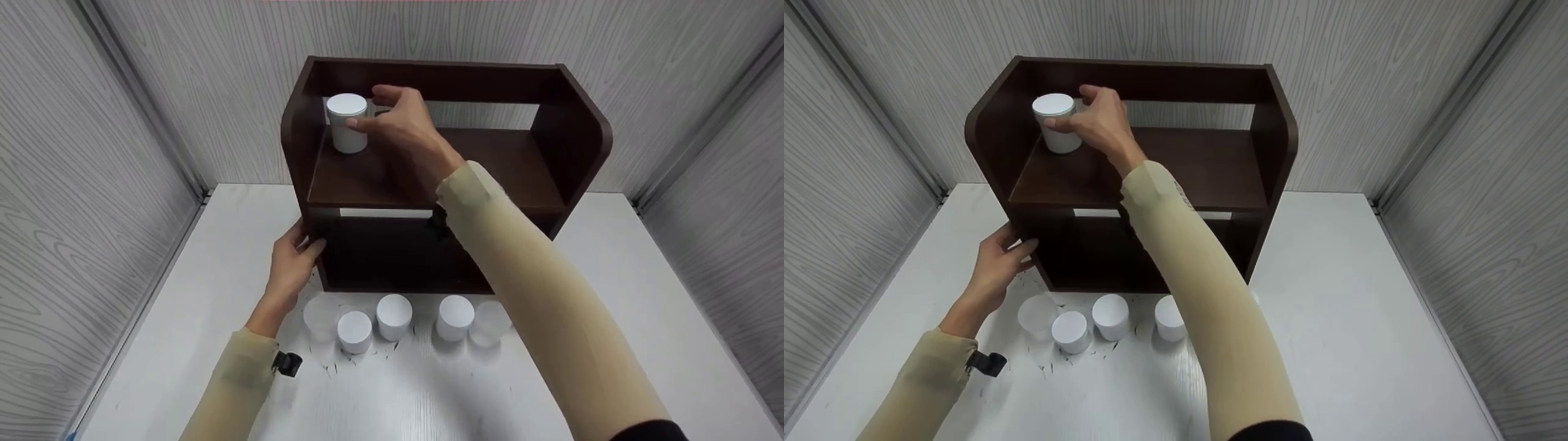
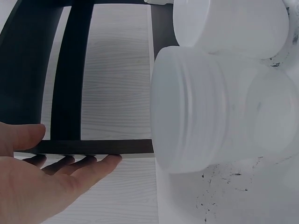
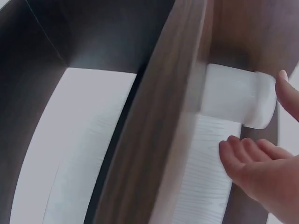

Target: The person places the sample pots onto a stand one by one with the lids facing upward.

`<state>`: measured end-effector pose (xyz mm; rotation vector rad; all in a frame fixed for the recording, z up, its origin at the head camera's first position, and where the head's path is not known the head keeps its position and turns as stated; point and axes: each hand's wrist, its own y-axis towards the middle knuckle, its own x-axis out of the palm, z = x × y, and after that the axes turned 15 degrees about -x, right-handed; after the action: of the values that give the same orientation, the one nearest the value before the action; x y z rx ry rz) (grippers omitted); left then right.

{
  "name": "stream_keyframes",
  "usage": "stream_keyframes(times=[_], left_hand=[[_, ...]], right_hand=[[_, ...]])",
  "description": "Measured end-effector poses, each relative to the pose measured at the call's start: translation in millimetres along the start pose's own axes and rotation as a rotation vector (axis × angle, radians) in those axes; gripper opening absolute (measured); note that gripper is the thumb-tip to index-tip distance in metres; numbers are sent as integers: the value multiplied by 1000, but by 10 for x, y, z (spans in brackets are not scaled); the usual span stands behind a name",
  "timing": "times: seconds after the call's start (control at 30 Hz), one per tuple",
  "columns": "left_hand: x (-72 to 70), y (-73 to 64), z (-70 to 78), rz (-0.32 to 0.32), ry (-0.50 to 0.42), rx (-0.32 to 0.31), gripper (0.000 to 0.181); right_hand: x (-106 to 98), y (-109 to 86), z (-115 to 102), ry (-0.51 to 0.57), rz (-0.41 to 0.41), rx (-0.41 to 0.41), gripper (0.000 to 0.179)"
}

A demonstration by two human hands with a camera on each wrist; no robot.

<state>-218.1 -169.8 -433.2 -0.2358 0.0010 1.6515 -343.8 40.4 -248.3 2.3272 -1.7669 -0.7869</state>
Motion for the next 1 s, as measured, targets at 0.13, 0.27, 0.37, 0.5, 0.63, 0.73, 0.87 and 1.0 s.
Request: stream_keyframes(times=[0.13, 0.27, 0.37, 0.5, 0.63, 0.73, 0.87, 1.0], left_hand=[[-10, 18, 0, 3, -4, 18, 62], [-29, 20, -2, 7, -1, 17, 62], [-38, 10, -1, 3, 5, 16, 62], [-45, -7, 11, -7, -3, 23, 62], [-51, -16, 16, -12, -18, 25, 62], [-52, -16, 16, -7, -20, 18, 62], [-59, -11, 18, -6, -23, 9, 63], [-66, -7, 18, -9, -18, 1, 65]], right_hand=[[-65, -206, -95, 69, 23, 6, 87], [-78, -419, -155, 45, 29, -27, 84], [-76, -579, -173, 15, 30, -79, 79], [-76, -808, -193, -21, 36, -171, 72], [-78, -1079, -195, -41, 54, -257, 64], [-78, -1304, -180, -48, 67, -310, 58], [-104, -1626, -116, -40, 83, -355, 55], [-169, -1974, 10, -36, 94, -357, 55]])
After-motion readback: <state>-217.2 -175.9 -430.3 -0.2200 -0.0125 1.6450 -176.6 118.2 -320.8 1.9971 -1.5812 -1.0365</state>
